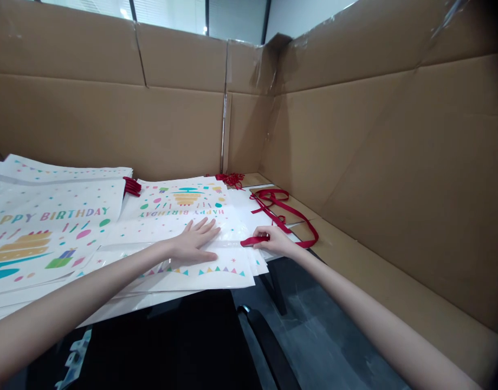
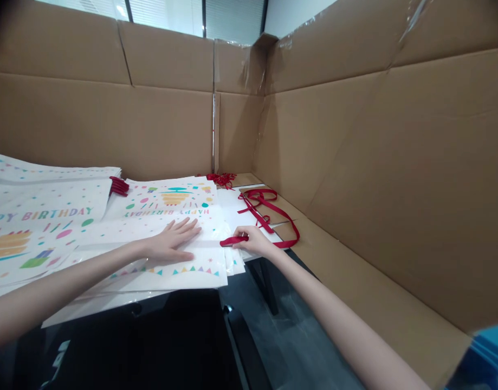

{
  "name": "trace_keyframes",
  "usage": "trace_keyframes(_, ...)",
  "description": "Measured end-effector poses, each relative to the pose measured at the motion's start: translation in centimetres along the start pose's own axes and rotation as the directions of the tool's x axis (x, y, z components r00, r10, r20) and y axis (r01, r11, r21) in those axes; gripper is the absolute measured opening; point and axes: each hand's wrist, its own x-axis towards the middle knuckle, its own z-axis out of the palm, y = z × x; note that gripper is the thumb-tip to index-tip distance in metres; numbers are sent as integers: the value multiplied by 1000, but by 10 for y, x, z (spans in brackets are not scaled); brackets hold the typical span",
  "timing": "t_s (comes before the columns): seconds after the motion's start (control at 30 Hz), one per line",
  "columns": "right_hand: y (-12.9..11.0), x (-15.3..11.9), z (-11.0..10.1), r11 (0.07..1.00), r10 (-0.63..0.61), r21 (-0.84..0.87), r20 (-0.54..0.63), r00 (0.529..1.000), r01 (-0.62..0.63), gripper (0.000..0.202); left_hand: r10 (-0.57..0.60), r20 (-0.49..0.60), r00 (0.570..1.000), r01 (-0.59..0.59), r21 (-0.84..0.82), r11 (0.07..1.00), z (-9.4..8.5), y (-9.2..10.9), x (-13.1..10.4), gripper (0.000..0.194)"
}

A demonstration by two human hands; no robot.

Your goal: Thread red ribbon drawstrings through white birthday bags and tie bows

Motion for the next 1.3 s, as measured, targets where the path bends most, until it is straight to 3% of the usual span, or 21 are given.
trace_keyframes(0.2,3,15,6,998,-46,38,20,999,46,10,-64,-35,997,62,-52,997,11,2,-3,84)
trace_keyframes(0.37,-5,20,-3,996,-19,-91,70,997,26,12,-81,-93,992,76,-63,995,19,16,10,87)
trace_keyframes(0.47,-5,17,-15,980,4,-199,102,995,17,16,-70,-133,989,61,-66,996,16,7,0,84)
trace_keyframes(0.53,-2,13,-26,956,14,-292,115,993,21,16,-89,-228,970,79,-50,996,11,-11,-19,77)
trace_keyframes(0.63,4,6,-47,941,52,-338,152,987,3,24,-179,-369,912,172,-54,984,1,-49,-68,59)
trace_keyframes(0.73,3,4,-65,946,129,-318,177,976,-67,31,-312,-393,865,302,-89,949,-9,-86,-127,52)
trace_keyframes(0.8,-6,7,-67,895,221,-413,84,972,-168,34,-383,-387,839,373,-103,922,-13,-102,-160,51)
trace_keyframes(0.9,-33,19,-45,787,259,-554,-102,960,-271,41,-447,-350,823,430,-130,893,-11,-112,-187,48)
trace_keyframes(1.1,-90,32,53,856,171,-498,24,985,-136,54,-456,-270,848,413,-204,888,1,-107,-186,43)
trace_keyframes(1.2,-95,28,87,852,195,-501,36,980,-151,62,-450,-245,859,406,-209,889,3,-106,-180,40)
trace_keyframes(1.3,-90,23,99,844,188,-502,-57,980,-191,57,-447,-230,864,404,-211,890,1,-107,-176,38)
